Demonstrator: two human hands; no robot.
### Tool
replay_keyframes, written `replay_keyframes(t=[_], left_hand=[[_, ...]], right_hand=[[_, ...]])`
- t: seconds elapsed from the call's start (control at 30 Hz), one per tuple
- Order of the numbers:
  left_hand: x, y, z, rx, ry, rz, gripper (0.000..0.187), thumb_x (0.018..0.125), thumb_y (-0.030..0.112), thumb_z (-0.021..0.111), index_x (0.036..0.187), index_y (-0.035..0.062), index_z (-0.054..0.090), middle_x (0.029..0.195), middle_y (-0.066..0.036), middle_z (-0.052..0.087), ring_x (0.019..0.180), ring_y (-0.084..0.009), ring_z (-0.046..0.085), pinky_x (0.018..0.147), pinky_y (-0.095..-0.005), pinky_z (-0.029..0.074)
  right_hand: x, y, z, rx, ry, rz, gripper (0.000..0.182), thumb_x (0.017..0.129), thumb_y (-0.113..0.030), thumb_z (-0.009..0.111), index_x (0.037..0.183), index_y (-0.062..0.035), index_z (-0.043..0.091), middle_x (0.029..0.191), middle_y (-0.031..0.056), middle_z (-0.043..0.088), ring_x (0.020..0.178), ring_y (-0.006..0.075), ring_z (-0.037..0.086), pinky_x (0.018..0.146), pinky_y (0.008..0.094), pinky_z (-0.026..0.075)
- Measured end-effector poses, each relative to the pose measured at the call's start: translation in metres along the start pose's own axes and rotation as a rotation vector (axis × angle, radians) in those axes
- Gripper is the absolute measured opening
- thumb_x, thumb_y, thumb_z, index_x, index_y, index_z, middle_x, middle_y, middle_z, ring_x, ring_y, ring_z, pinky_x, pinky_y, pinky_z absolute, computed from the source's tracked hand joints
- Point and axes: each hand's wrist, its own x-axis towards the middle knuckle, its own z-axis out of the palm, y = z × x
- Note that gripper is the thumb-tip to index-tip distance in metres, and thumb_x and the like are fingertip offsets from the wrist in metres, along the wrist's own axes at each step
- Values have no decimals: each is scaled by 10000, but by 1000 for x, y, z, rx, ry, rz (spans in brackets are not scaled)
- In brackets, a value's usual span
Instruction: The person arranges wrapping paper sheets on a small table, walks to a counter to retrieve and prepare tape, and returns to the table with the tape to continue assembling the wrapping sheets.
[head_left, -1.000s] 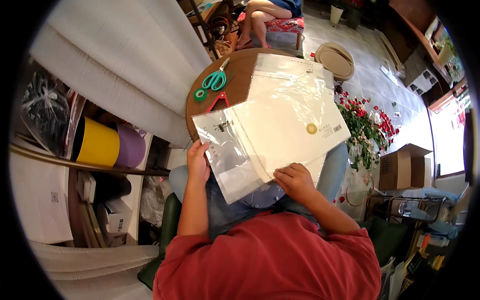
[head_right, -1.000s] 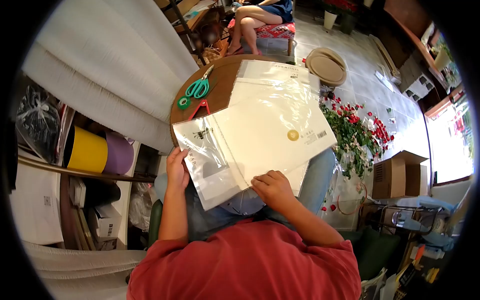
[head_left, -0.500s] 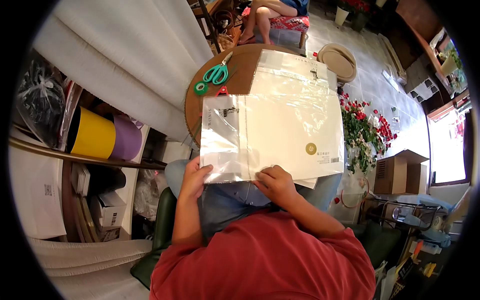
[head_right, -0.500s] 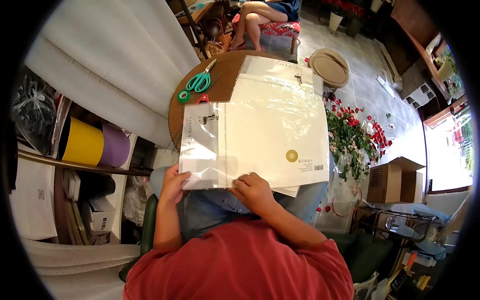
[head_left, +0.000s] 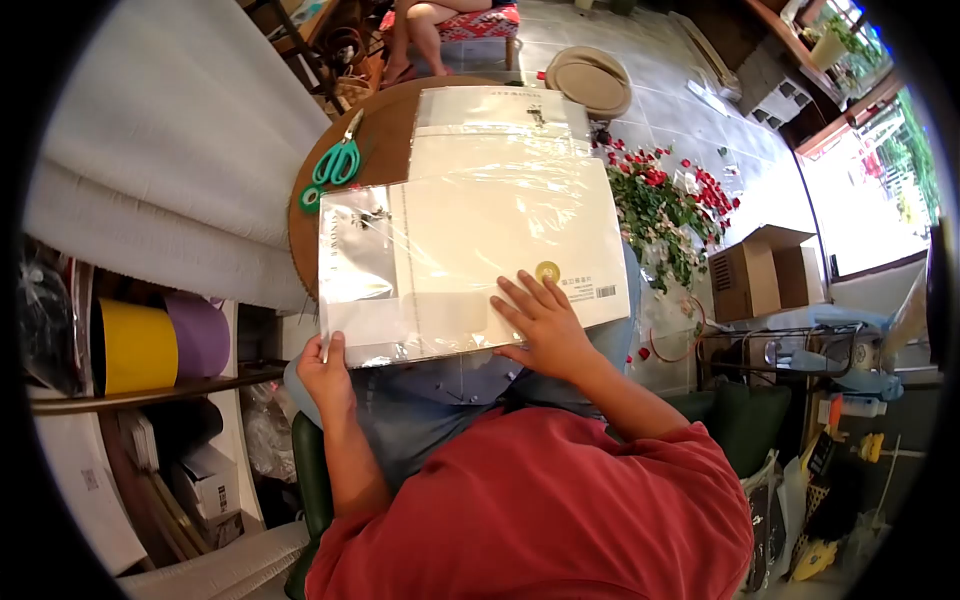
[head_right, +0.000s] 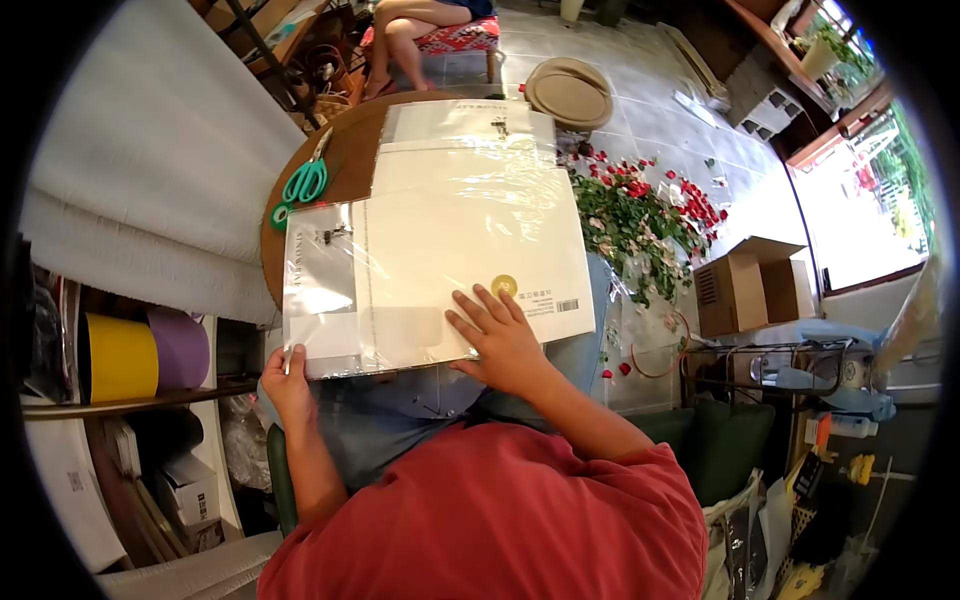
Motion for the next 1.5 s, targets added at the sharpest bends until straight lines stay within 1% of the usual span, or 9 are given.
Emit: replay_keyframes(t=[0.3,0.43,0.5,0.63,0.77,0.97,1.17,1.33,1.5], left_hand=[[33,-1,0,62,23,60,172,958,120,679,964,-52,673,873,-15,650,773,-84,552,713,-230,460],[45,17,17,63,-70,136,182,965,120,678,1035,-48,690,930,-23,676,824,-91,595,763,-227,484],[29,50,44,74,-220,287,186,984,98,654,1096,-45,696,987,-29,696,873,-90,624,802,-228,502],[23,88,96,318,-398,489,152,946,88,674,1045,-13,729,872,-104,744,743,-125,679,680,-269,526],[46,134,146,279,-659,779,200,949,115,673,1088,-25,706,839,-93,715,745,-87,625,665,-272,505],[164,109,173,-252,-391,408,340,957,138,665,1255,-16,615,1164,-110,693,1041,-155,653,894,-294,509],[171,36,65,947,-242,574,372,844,205,742,1121,-31,665,1127,-239,645,1074,-415,602,939,-465,488],[146,16,14,822,-135,549,371,832,195,745,1112,-33,659,1139,-240,639,1071,-424,604,954,-468,487],[76,102,-49,463,300,818,330,840,29,729,1153,-28,643,1075,-130,655,901,-207,670,829,-315,546]], right_hand=[[-40,36,-18,-15,81,246,795,798,-549,759,1441,-139,535,1590,148,359,1488,390,270,1199,536,240],[-61,105,16,179,464,705,838,812,-415,800,1450,14,469,1534,232,405,1446,387,344,1175,481,302],[-54,114,-8,210,414,973,837,809,-311,818,1451,66,437,1370,219,558,1214,332,571,1025,425,457],[-61,161,-5,634,455,923,788,783,-280,850,1383,93,502,1050,126,689,790,160,637,684,300,524],[-59,146,-18,1181,247,1011,305,928,-116,676,1142,96,629,985,119,710,861,176,677,710,310,550],[-70,70,23,1279,830,946,224,977,-73,616,1152,64,583,950,124,701,697,170,668,597,288,535],[-48,-10,9,1348,512,941,232,940,-32,663,1125,67,562,844,121,681,557,187,666,408,244,455],[-35,-21,17,1309,426,964,277,944,-95,684,1160,34,569,858,119,690,562,178,658,417,249,444],[-35,-25,25,1425,262,1043,286,974,-231,669,1166,-47,564,866,113,693,582,170,652,431,246,431]])
